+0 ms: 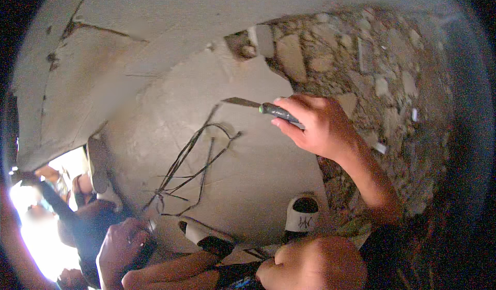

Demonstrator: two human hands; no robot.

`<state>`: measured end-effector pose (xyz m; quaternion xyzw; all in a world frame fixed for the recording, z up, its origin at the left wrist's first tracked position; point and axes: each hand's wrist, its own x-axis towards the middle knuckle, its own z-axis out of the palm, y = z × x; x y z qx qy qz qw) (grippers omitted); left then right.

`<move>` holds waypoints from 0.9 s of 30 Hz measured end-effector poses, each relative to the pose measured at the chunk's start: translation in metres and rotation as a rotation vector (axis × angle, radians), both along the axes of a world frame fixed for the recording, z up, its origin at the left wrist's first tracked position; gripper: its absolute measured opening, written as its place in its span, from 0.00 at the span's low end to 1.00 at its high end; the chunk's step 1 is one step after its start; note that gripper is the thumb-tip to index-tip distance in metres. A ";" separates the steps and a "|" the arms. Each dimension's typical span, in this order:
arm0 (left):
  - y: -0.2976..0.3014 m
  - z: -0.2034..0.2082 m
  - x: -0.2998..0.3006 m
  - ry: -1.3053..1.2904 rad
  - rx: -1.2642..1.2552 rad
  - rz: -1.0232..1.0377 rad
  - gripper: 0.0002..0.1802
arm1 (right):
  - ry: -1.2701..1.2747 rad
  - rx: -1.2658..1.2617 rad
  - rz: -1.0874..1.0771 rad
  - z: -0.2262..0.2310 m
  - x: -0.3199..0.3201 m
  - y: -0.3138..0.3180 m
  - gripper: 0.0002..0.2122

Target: The person applies putty to the cracks and joints between concrete blocks using a putty knife, smoothing the material into the gaps.

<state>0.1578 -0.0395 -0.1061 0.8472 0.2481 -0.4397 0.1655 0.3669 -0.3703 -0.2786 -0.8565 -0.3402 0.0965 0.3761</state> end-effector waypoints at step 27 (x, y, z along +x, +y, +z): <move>0.038 0.082 -0.052 -0.101 -0.434 -0.452 0.14 | -0.031 -0.856 0.261 0.057 0.007 0.103 0.15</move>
